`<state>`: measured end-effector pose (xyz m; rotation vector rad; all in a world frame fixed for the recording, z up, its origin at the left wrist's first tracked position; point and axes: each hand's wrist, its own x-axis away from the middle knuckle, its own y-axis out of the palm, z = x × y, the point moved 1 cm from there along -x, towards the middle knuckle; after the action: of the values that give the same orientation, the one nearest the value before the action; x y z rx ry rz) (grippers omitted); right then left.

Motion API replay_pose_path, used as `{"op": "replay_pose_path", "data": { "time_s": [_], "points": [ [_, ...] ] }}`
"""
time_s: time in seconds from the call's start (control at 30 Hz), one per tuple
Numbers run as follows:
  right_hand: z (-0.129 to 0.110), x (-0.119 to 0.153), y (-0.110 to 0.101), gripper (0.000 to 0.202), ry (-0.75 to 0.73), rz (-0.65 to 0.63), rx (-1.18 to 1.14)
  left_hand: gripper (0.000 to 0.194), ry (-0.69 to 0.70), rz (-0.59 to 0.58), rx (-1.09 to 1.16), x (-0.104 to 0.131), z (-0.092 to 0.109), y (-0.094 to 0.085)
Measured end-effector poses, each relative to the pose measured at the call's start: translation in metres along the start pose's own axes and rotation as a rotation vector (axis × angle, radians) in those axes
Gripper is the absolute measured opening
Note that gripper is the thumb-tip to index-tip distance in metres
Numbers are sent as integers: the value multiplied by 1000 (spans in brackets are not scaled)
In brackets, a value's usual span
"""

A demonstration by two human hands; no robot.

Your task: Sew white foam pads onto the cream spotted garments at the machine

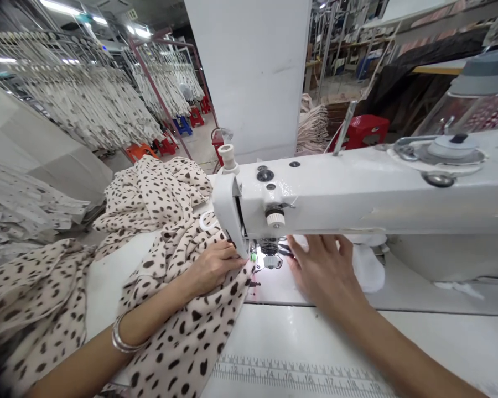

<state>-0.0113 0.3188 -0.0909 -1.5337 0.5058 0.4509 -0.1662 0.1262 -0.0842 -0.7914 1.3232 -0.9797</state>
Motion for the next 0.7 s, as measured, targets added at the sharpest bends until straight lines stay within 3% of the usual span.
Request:
{"op": "replay_pose_path", "data": {
  "time_s": [0.07,0.13,0.2,0.37,0.5,0.7],
  "points": [
    [-23,4,-4,22,-165,13,-112,29,-27,-45,30,-1,2,-5],
    [-50,9,-6,27,-358,-58,-314,25,-48,-86,65,-2,5,-11],
    [-69,16,-8,30,-446,-113,-464,20,-72,-115,91,-2,7,-15],
    [-74,27,-7,22,-408,-153,-589,25,-133,-104,121,8,2,-12],
    [-68,26,-9,20,-429,-170,-614,37,-86,-42,163,13,-6,-5],
    [-72,23,-9,26,-417,-183,-619,35,-51,24,197,7,-7,-6]
  ]
}}
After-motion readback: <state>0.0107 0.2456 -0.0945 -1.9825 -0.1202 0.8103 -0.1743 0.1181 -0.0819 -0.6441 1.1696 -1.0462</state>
